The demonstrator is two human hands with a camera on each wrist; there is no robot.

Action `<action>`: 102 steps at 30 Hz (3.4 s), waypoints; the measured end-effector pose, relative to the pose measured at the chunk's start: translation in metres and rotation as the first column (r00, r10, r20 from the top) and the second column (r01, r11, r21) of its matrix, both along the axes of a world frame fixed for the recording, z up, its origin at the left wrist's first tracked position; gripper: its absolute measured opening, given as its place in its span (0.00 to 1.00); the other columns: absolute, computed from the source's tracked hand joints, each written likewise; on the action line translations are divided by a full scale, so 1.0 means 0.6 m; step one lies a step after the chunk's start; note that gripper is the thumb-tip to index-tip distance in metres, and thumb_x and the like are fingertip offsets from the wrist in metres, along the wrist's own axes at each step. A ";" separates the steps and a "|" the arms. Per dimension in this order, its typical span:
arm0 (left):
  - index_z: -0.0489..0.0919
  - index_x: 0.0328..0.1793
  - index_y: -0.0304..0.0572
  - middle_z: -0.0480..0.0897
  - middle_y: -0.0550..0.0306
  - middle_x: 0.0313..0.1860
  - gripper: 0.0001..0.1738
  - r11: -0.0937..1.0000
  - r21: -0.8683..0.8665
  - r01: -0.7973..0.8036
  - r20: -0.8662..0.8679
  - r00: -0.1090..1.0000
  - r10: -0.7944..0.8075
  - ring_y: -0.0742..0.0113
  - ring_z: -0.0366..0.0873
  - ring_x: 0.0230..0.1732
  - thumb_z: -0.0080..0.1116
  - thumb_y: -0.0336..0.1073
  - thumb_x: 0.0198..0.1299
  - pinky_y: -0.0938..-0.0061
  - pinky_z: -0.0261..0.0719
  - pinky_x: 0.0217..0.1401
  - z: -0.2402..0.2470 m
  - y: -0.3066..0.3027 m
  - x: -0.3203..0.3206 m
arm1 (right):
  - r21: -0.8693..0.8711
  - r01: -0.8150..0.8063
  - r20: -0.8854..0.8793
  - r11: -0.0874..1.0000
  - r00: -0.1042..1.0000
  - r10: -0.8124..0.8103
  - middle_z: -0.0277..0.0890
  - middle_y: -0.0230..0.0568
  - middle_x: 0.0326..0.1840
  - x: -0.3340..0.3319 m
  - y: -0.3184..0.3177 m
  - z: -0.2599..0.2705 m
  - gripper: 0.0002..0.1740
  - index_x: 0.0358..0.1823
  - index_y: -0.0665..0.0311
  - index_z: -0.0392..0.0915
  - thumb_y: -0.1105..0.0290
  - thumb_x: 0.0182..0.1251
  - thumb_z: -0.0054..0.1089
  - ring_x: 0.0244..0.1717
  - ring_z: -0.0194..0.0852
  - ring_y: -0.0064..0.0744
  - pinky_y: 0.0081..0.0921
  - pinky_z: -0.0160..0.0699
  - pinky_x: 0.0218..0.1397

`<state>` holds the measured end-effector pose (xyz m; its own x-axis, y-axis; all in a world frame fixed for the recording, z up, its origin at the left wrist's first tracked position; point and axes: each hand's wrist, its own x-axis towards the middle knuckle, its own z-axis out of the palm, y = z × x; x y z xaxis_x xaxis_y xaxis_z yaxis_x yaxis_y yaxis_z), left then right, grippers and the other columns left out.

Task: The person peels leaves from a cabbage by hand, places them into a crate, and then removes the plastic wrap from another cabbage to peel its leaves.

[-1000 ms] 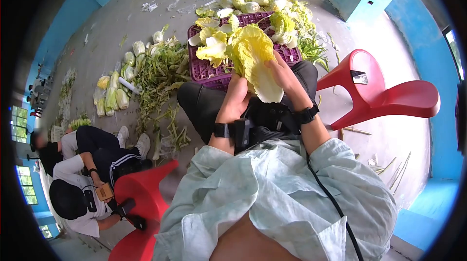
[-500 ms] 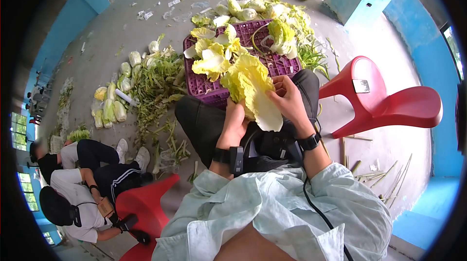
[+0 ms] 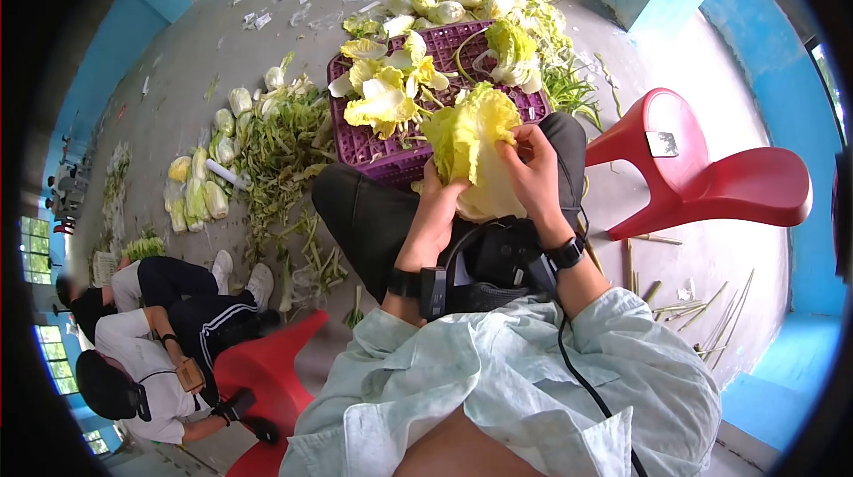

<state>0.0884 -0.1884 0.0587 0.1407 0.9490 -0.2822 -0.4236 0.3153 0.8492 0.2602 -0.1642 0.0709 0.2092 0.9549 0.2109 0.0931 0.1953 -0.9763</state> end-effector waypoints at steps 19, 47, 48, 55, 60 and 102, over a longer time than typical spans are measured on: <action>0.58 0.79 0.39 0.74 0.49 0.67 0.43 0.999 0.025 -0.042 0.043 0.998 0.041 0.60 0.76 0.67 0.66 0.24 0.59 0.65 0.77 0.69 0.010 -0.005 -0.003 | -0.135 -0.114 -0.275 0.984 0.959 0.074 0.72 0.44 0.57 -0.038 -0.016 0.019 0.30 0.66 0.64 0.59 0.72 0.70 0.69 0.63 0.74 0.33 0.27 0.78 0.63; 0.81 0.57 0.47 0.83 0.61 0.47 0.14 0.977 -0.150 -0.152 -0.070 0.987 0.143 0.68 0.80 0.51 0.63 0.41 0.70 0.71 0.76 0.57 -0.042 0.184 -0.166 | -0.423 -0.406 -0.649 0.810 0.760 0.041 0.84 0.42 0.57 0.154 0.066 -0.044 0.23 0.65 0.70 0.74 0.60 0.79 0.55 0.55 0.86 0.37 0.34 0.85 0.61; 0.82 0.56 0.47 0.81 0.60 0.47 0.14 0.940 -0.308 -0.149 0.030 0.986 0.166 0.65 0.80 0.50 0.65 0.41 0.68 0.69 0.77 0.58 -0.075 0.216 -0.191 | -0.453 -0.387 -0.623 0.803 0.782 0.025 0.84 0.42 0.57 0.161 0.070 -0.060 0.23 0.65 0.70 0.74 0.60 0.79 0.55 0.55 0.86 0.37 0.34 0.85 0.61; 0.73 0.71 0.43 0.74 0.51 0.62 0.29 0.877 -0.445 -0.181 -0.235 0.969 0.081 0.58 0.77 0.55 0.66 0.46 0.68 0.64 0.80 0.59 -0.173 0.328 -0.191 | -0.464 -0.404 -0.487 0.788 0.860 0.155 0.82 0.39 0.59 0.155 0.061 -0.104 0.23 0.67 0.67 0.73 0.64 0.76 0.58 0.56 0.84 0.32 0.30 0.83 0.60; 0.70 0.71 0.38 0.72 0.49 0.72 0.31 0.876 -0.432 -0.215 -0.199 0.970 0.140 0.57 0.78 0.57 0.64 0.47 0.70 0.67 0.83 0.56 -0.245 0.362 -0.163 | -0.457 -0.430 -0.451 0.778 0.866 0.214 0.81 0.37 0.60 0.144 0.051 -0.090 0.25 0.69 0.68 0.72 0.67 0.74 0.61 0.55 0.82 0.29 0.28 0.81 0.60; 0.72 0.56 0.40 0.82 0.51 0.47 0.15 0.519 0.293 0.803 -0.866 0.454 -0.212 0.59 0.83 0.51 0.50 0.22 0.64 0.67 0.78 0.57 0.163 0.186 -0.010 | -0.454 -0.443 -0.521 0.773 0.836 0.173 0.81 0.37 0.62 0.150 0.051 -0.102 0.24 0.69 0.68 0.73 0.67 0.76 0.62 0.59 0.81 0.28 0.28 0.79 0.64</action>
